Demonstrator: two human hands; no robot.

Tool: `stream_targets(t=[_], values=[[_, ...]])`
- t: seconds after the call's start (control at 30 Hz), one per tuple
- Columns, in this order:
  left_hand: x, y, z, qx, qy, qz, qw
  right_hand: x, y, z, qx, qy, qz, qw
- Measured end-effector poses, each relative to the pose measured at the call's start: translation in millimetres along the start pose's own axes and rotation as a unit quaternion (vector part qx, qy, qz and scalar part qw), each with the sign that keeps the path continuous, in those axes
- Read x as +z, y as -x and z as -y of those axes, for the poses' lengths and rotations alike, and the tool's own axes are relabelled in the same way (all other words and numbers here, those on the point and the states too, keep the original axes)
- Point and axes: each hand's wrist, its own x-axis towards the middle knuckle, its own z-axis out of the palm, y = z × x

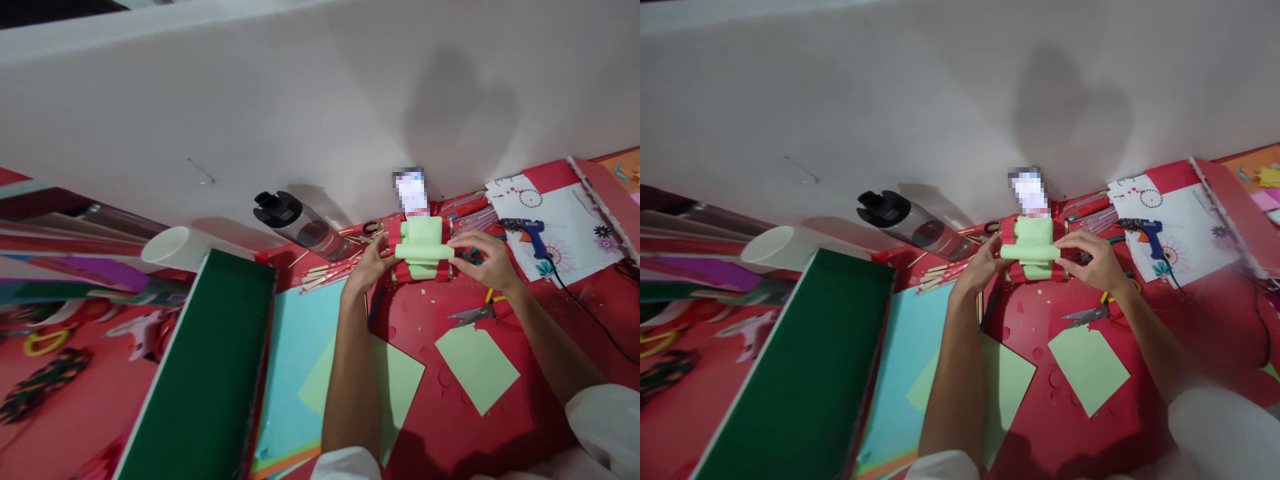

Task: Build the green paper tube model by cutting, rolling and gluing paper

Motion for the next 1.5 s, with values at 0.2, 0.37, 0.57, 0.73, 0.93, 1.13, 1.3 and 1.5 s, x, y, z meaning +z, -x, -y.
stream_targets(t=[0.2,0.37,0.57,0.73,0.93,1.13,1.3,1.5], values=[[-2.3,-1.8,4.3,-0.003,-0.012,-0.007,1.000,-0.4,0.6,-0.5,0.000,0.000,0.006,1.000],[-3.5,-3.0,6.7,-0.003,-0.018,-0.005,1.000,-1.1,0.7,-0.8,0.001,-0.001,0.006,1.000],[-2.2,-2.3,6.0,-0.002,-0.006,-0.006,1.000,-1.5,1.2,-0.9,0.002,0.001,0.008,1.000],[-1.3,-1.5,5.4,-0.003,0.005,-0.006,1.000,-0.6,1.0,-1.0,-0.006,-0.004,0.005,1.000],[-2.7,-2.8,8.1,-0.004,-0.005,-0.013,1.000,-1.1,0.5,-0.5,0.007,-0.008,0.005,1.000],[-2.2,-2.3,7.0,0.001,-0.002,-0.004,1.000,-0.6,1.0,-0.4,0.014,-0.001,0.009,1.000],[-1.8,-2.5,6.3,-0.008,0.004,-0.009,1.000,-0.2,1.2,-1.0,0.006,-0.002,0.010,1.000],[-1.9,-1.9,5.3,-0.012,-0.005,-0.005,1.000,0.3,1.6,-2.7,0.007,0.002,0.013,1.000]])
